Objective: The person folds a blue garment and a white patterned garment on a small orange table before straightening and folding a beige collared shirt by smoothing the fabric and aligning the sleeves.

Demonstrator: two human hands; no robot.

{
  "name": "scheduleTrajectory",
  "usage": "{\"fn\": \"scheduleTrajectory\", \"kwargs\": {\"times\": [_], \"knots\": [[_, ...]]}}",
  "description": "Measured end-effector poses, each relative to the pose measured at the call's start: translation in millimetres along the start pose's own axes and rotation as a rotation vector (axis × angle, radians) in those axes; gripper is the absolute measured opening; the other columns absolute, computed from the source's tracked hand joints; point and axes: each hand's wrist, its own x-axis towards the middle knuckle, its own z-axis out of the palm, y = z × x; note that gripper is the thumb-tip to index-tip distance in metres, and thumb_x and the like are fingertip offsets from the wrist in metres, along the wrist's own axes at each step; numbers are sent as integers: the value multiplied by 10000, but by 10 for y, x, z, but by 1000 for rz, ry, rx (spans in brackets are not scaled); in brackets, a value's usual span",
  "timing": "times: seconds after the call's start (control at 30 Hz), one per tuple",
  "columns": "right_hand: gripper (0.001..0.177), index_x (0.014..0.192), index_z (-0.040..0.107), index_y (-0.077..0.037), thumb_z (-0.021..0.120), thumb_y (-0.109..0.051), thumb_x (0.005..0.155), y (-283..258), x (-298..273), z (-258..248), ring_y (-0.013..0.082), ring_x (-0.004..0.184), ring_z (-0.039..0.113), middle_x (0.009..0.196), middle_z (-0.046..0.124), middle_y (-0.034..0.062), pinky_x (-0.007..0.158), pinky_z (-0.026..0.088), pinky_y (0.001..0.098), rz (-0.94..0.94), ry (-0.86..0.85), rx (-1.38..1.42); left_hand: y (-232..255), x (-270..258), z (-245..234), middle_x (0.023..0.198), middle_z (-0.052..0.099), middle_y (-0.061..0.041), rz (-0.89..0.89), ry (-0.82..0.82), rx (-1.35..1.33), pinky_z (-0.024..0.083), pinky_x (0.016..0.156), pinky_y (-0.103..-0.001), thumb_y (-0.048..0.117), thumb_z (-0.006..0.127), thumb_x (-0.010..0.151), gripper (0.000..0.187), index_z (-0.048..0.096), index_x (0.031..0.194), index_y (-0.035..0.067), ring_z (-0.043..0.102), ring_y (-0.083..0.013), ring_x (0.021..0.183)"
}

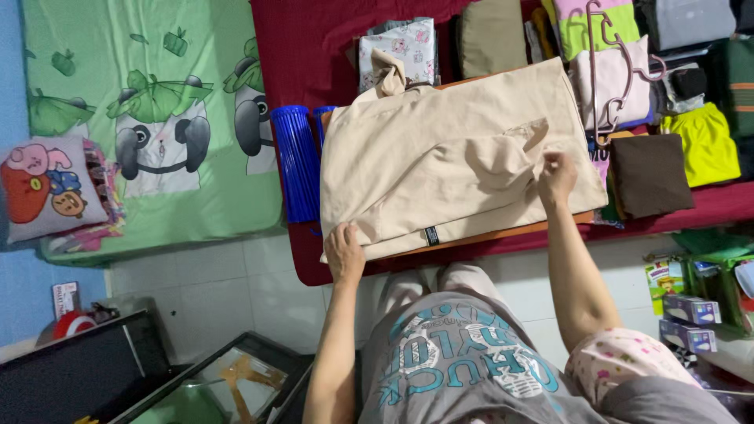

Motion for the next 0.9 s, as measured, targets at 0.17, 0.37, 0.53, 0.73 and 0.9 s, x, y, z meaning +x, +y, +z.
{"fn": "scheduleTrajectory", "kwargs": {"times": [0.17,0.37,0.53,0.73,0.9], "knots": [[365,1134,733,-99,594,92,856,-302,221,-57,312,972,687,1170,721,105,853,543,397,-209,-281,0,216,48,13,1211,590,-104,53,-39,-20,444,1019,-496,29,648,830,266,640,1089,92,563,-317,1197],[446,1016,740,-24,793,71,583,-55,498,-81,357,913,664,1027,699,180,772,538,418,-381,-489,-186,277,4,167,1158,610,-72,-29,-63,-32,467,990,-472,90,682,844,73,693,913,112,569,-296,1189],[112,1094,659,-27,653,-25,982,323,529,-279,173,774,648,968,680,128,598,526,304,387,-258,436,287,-57,234,1144,610,-75,-82,-125,-32,471,964,-472,94,691,810,112,703,919,113,564,-297,1161],[99,1011,733,18,674,16,931,441,409,-288,352,980,658,1157,602,289,846,569,389,-132,-48,82,358,-82,291,1140,604,-62,-95,-78,1,467,962,-463,65,674,835,88,660,912,106,570,-286,1159],[340,1009,711,8,781,-321,958,450,581,-102,408,981,640,1055,672,262,858,493,484,239,-138,-172,378,-77,269,1223,575,-96,-145,-129,37,438,1010,-497,57,698,808,214,634,1008,99,549,-315,1193]]}}
